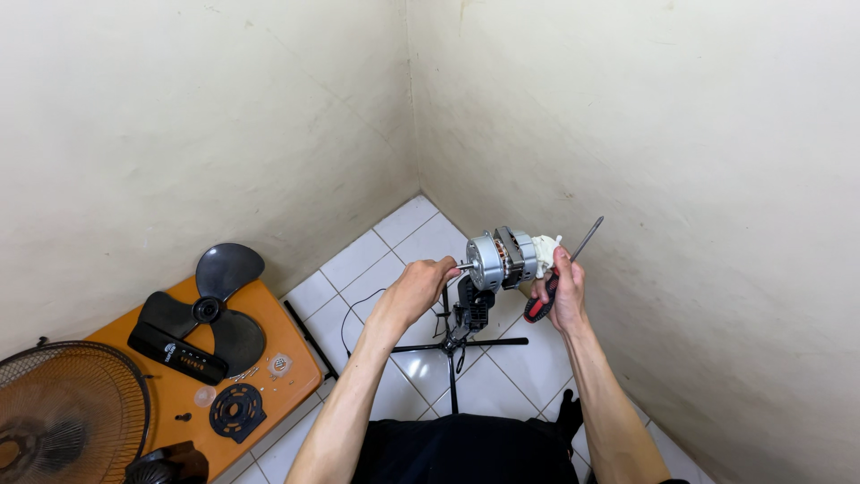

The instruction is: The person uses a screwdriver to remove a screw from the fan motor housing, then repeatedly attempts to fit a white plastic gear onto the motor shaft. The person rotates the motor and adjusts the gear multiple times but does not complete the assembly.

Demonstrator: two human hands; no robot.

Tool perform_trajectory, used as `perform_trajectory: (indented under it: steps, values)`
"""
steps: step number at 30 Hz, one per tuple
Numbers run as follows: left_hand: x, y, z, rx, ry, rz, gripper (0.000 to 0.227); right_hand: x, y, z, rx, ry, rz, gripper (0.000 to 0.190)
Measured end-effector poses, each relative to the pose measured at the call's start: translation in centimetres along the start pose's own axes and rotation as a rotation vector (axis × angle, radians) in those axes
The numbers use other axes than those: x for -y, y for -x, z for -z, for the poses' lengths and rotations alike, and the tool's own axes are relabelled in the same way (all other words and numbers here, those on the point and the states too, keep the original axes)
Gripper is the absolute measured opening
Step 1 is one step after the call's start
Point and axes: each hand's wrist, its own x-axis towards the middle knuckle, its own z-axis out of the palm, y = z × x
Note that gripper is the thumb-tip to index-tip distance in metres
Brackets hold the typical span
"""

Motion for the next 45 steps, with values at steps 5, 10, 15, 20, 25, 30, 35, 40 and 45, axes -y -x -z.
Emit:
perform_trajectory:
  steps: [5,10,15,20,25,30,35,40,45]
  values:
    - [0.1,-0.5,0.9,0.068,0.029,0.058,0.03,0.7,0.7,0.3,0.003,0.038,-0.035,0.046]
    - [0.2,-1.1,1.2,0.017,-0.013,-0.088,0.03,1.1,1.3,0.1,-0.081,0.054,-0.066,0.048]
    - [0.3,-1.4,0.8,0.055,-0.019,-0.043,0.03,0.7,1.5,0.0,-0.151,0.119,-0.026,0.056]
    - [0.6,-1.3,1.0,0.073,0.026,-0.047,0.03,0.3,1.9,0.1,-0.188,0.145,-0.044,0.057]
    - [1.5,-1.1,1.4,0.104,0.02,0.012,0.031,0.3,2.7,-0.5,-0.162,0.237,-0.007,0.054]
    - [2.7,-1.1,2.3,0.082,0.054,-0.039,0.031,0.9,3.9,-2.6,-0.223,0.348,0.004,0.051]
    - [3.0,-1.3,2.3,0.058,-0.002,-0.07,0.035,1.4,5.2,-4.8,-0.291,0.394,0.022,0.05]
    - [2.8,-1.5,1.7,0.069,-0.08,-0.073,0.032,2.1,5.2,-5.3,-0.346,0.405,0.012,0.049]
    - [1.9,-0.6,0.8,-0.03,-0.07,-0.091,0.027,2.4,5.0,-5.4,-0.311,0.411,-0.017,0.052]
